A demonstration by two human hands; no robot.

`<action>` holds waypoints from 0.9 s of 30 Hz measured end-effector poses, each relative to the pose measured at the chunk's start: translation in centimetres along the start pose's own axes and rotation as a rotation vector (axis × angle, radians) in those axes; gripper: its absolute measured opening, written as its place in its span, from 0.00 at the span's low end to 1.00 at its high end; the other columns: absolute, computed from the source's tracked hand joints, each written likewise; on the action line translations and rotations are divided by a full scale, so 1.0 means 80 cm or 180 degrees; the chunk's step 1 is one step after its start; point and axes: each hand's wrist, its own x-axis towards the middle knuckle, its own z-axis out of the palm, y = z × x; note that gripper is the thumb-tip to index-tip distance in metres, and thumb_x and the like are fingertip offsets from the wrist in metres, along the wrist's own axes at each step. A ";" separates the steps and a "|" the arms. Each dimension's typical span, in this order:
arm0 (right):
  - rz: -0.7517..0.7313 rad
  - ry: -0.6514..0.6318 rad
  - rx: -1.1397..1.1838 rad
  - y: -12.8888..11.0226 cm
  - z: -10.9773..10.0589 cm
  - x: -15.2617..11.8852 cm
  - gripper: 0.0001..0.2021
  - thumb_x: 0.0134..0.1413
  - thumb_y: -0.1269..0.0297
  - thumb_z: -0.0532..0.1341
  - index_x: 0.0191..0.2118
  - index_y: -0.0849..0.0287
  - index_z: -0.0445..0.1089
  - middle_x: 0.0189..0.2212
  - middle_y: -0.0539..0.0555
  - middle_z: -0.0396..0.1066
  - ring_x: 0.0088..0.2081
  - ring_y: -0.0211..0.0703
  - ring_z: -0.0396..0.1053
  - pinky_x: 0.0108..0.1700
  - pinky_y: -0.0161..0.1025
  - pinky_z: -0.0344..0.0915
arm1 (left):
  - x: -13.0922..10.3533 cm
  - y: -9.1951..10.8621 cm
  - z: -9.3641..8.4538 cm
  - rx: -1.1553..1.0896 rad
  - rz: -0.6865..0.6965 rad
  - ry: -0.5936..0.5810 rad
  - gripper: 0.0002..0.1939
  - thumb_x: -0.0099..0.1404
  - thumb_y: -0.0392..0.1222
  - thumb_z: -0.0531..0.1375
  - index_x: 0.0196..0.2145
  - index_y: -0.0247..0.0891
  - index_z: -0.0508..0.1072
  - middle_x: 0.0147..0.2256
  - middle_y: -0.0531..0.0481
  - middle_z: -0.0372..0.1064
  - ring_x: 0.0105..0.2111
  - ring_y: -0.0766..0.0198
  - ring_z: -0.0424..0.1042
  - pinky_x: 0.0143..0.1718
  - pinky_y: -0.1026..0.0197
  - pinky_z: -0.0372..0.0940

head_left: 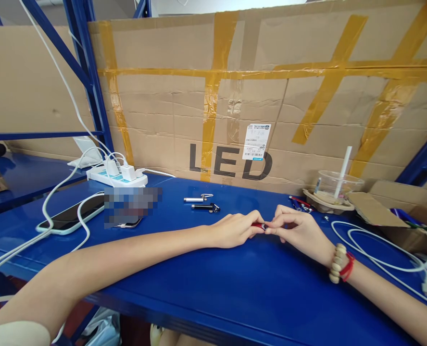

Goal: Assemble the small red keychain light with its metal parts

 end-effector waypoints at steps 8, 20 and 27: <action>0.0345 -0.0004 -0.0078 -0.003 0.003 0.001 0.14 0.41 0.54 0.63 0.21 0.61 0.70 0.22 0.48 0.58 0.16 0.28 0.58 0.19 0.31 0.59 | 0.000 0.000 0.002 -0.0044 -0.0059 0.0294 0.07 0.65 0.42 0.46 0.40 0.41 0.58 0.29 0.55 0.66 0.30 0.66 0.68 0.29 0.67 0.58; 0.0700 0.0256 0.0261 -0.008 0.009 0.002 0.15 0.38 0.53 0.63 0.25 0.63 0.71 0.24 0.48 0.60 0.14 0.27 0.57 0.17 0.31 0.55 | 0.001 0.000 0.003 0.0135 -0.0151 0.0694 0.08 0.63 0.40 0.49 0.40 0.42 0.61 0.38 0.53 0.69 0.35 0.64 0.69 0.32 0.66 0.60; 0.0717 0.0123 0.0432 0.007 0.006 0.005 0.15 0.39 0.54 0.63 0.28 0.62 0.72 0.26 0.50 0.62 0.15 0.27 0.57 0.17 0.31 0.56 | 0.002 0.004 0.002 0.0091 -0.0295 0.0566 0.07 0.64 0.42 0.47 0.40 0.41 0.60 0.37 0.53 0.69 0.36 0.63 0.69 0.33 0.65 0.61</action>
